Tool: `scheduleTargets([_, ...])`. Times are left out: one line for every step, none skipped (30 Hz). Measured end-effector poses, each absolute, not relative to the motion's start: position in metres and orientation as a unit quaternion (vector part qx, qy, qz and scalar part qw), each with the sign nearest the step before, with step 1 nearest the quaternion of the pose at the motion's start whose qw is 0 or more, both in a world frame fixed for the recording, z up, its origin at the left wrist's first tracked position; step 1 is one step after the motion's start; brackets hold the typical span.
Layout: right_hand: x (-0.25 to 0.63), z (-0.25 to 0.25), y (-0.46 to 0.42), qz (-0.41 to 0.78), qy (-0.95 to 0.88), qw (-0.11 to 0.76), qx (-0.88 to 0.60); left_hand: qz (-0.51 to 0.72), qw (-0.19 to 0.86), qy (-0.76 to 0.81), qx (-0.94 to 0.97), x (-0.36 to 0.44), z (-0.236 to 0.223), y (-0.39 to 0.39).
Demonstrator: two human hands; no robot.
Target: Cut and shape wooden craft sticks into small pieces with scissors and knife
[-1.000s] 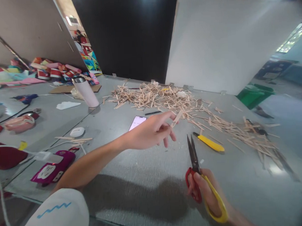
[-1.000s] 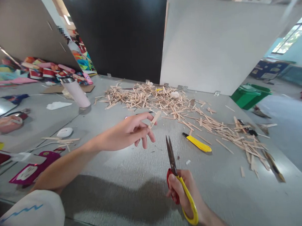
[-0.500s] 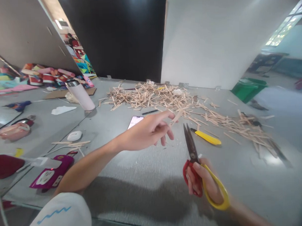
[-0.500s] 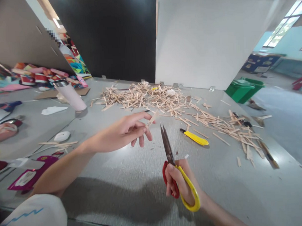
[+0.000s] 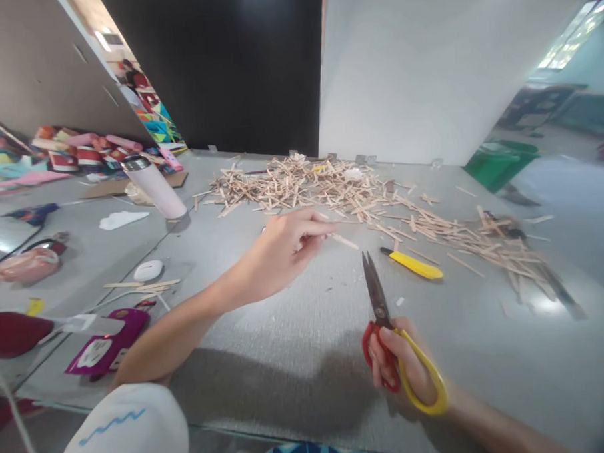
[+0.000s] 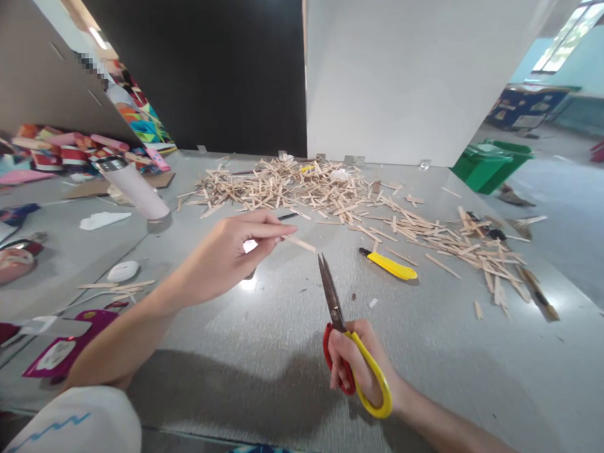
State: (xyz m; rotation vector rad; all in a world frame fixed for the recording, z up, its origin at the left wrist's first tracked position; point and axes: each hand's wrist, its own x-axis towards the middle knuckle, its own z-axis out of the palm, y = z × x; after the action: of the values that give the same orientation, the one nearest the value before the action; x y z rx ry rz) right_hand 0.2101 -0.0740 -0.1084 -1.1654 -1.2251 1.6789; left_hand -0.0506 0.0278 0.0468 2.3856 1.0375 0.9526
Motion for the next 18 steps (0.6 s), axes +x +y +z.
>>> scheduleTargets([0.209,-0.107,-0.074,0.651,-0.474,0.370,-0.463,0.343,0.177,0.369,0.846,-0.051,0.047,0.028])
scheduleTargets([0.208,-0.104,-0.074,0.648,-0.471,0.369,-0.472,0.345,0.173,0.369,0.845,-0.051,0.046,0.028])
scheduleTargets([0.207,-0.102,-0.074,0.644,-0.469,0.366,-0.481,0.347,0.173,0.368,0.845,-0.051,0.046,0.028])
scheduleTargets([0.206,-0.099,-0.073,0.642,-0.468,0.363,-0.488,0.347,0.175,0.368,0.845,-0.051,0.046,0.029])
scheduleTargets([0.205,-0.097,-0.073,0.639,-0.469,0.360,-0.492,0.345,0.178,0.368,0.845,-0.050,0.045,0.029])
scheduleTargets([0.205,-0.096,-0.072,0.636,-0.471,0.358,-0.496,0.341,0.182,0.368,0.846,-0.050,0.045,0.030])
scheduleTargets([0.205,-0.095,-0.072,0.633,-0.476,0.354,-0.497,0.334,0.185,0.369,0.847,-0.050,0.044,0.032])
scheduleTargets([0.205,-0.094,-0.071,0.632,-0.481,0.350,-0.496,0.328,0.187,0.371,0.849,-0.049,0.044,0.033])
scheduleTargets([0.205,-0.095,-0.070,0.633,-0.484,0.346,-0.495,0.323,0.188,0.371,0.850,-0.049,0.043,0.034])
scheduleTargets([0.206,-0.095,-0.069,0.635,-0.486,0.342,-0.494,0.318,0.190,0.372,0.851,-0.048,0.043,0.034])
scheduleTargets([0.206,-0.096,-0.068,0.636,-0.486,0.340,-0.493,0.315,0.195,0.372,0.851,-0.048,0.042,0.035])
scheduleTargets([0.206,-0.097,-0.068,0.637,-0.487,0.339,-0.491,0.314,0.203,0.372,0.850,-0.048,0.041,0.036])
scheduleTargets([0.207,-0.097,-0.068,0.636,-0.489,0.341,-0.490,0.312,0.212,0.372,0.848,-0.048,0.040,0.036])
scheduleTargets([0.207,-0.097,-0.068,0.633,-0.490,0.344,-0.491,0.312,0.223,0.370,0.846,-0.048,0.040,0.036])
scheduleTargets([0.208,-0.096,-0.068,0.629,-0.492,0.344,-0.494,0.312,0.232,0.368,0.845,-0.048,0.039,0.036])
scheduleTargets([0.208,-0.095,-0.069,0.624,-0.493,0.345,-0.499,0.312,0.239,0.365,0.844,-0.047,0.038,0.036])
scheduleTargets([0.208,-0.094,-0.069,0.619,-0.494,0.345,-0.504,0.310,0.243,0.362,0.845,-0.047,0.037,0.035])
scheduleTargets([0.208,-0.093,-0.070,0.616,-0.498,0.342,-0.506,0.308,0.245,0.360,0.846,-0.047,0.037,0.035])
